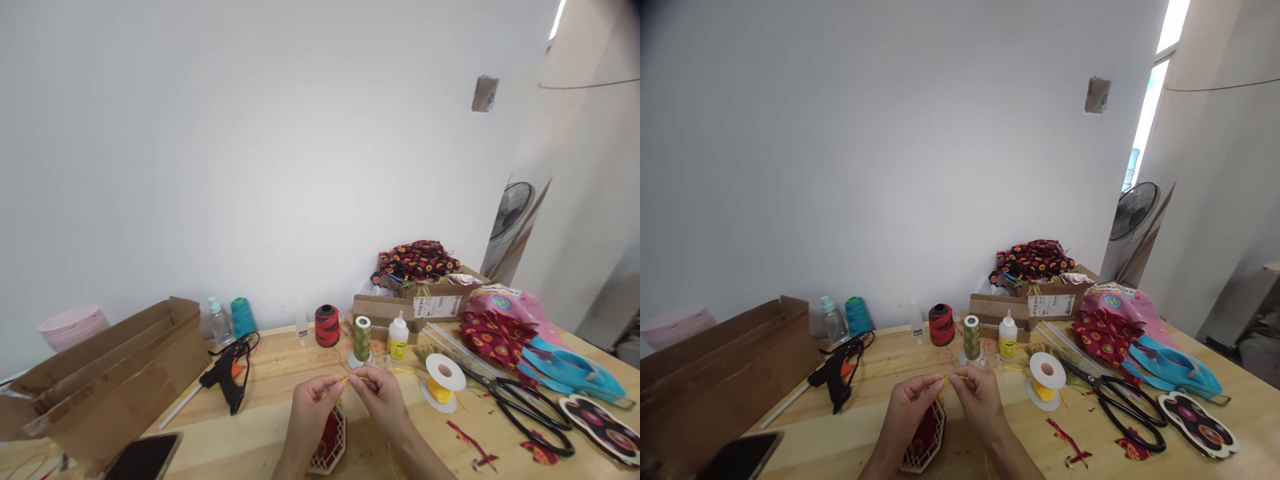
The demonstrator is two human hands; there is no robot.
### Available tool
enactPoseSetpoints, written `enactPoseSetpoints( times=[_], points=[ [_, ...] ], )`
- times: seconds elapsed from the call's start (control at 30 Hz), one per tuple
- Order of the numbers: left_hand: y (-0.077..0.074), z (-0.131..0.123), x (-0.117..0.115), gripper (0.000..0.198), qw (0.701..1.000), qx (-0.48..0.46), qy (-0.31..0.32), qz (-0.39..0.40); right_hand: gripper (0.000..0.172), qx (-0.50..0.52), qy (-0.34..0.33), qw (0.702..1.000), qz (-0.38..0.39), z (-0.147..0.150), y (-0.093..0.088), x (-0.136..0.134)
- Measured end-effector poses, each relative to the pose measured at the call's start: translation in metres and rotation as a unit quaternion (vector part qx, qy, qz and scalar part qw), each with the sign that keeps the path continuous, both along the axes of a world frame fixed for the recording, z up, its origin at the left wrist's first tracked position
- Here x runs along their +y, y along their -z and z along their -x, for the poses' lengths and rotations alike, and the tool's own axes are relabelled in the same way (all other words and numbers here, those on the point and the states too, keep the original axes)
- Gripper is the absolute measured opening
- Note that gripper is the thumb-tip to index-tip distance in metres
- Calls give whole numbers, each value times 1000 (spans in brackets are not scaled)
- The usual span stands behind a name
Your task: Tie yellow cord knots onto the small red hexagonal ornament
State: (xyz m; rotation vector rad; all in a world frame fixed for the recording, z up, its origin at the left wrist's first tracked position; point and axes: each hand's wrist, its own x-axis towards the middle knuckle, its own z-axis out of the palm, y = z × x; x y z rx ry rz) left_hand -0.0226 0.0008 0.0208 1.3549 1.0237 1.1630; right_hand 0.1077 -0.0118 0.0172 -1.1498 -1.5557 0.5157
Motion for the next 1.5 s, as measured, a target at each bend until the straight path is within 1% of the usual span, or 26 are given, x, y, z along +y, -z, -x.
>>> enactPoseSetpoints(
  times=[0.1, 0.2, 0.27, 0.37, 0.47, 0.57, 0.63, 0.7, 0.8, 0.97, 1.07, 1.17, 1.23, 1.37, 1.5],
  points=[
    [0, -1, -1, 17, 999, 31, -13, -12, 21, -40, 17, 999, -20, -1, 1, -1],
    [1, -2, -2, 17, 999, 48, -10, -20, 22, -80, 34, 995, -46, -1, 3, -1],
    [3, -3, -2, 16, 999, 42, -9, -10, 22, -94, 37, 993, -54, -1, 4, -1],
    [6, -3, 1, 15, 999, 25, -10, 19, 23, -87, 33, 994, -55, 0, 5, -2],
    [8, -1, 2, 15, 999, 6, -3, 48, 24, -46, 33, 998, -36, 2, 5, -2],
    [9, 2, 2, 18, 996, -15, 13, 86, 22, 44, 9, 999, 30, 3, 3, -1],
    [10, 4, 1, 21, 993, -37, 36, 107, 22, 108, -28, 989, 94, 4, 2, 0],
    [10, 5, 1, 23, 990, -59, 59, 114, 24, 152, -57, 977, 139, 4, 0, 1],
    [11, 5, 3, 24, 990, -64, 61, 112, 26, 186, -68, 968, 156, 5, -3, 1],
    [9, 3, 3, 25, 993, -22, 38, 110, 27, 195, -53, 970, 135, 5, -2, 1],
    [7, 1, 3, 25, 994, -8, 26, 102, 24, 176, -33, 978, 105, 4, 1, 2],
    [8, 1, 2, 24, 996, -10, 18, 92, 22, 148, -12, 986, 78, 2, -1, 1],
    [8, 1, 2, 24, 995, -20, 26, 92, 23, 138, -11, 987, 79, 1, -4, 0],
    [6, 3, 2, 26, 992, -33, 53, 114, 24, 127, -23, 987, 94, 2, -6, -1],
    [0, 1, 0, 25, 994, 8, 29, 101, 22, 65, -19, 997, 47, 1, -2, 0]
  ],
)
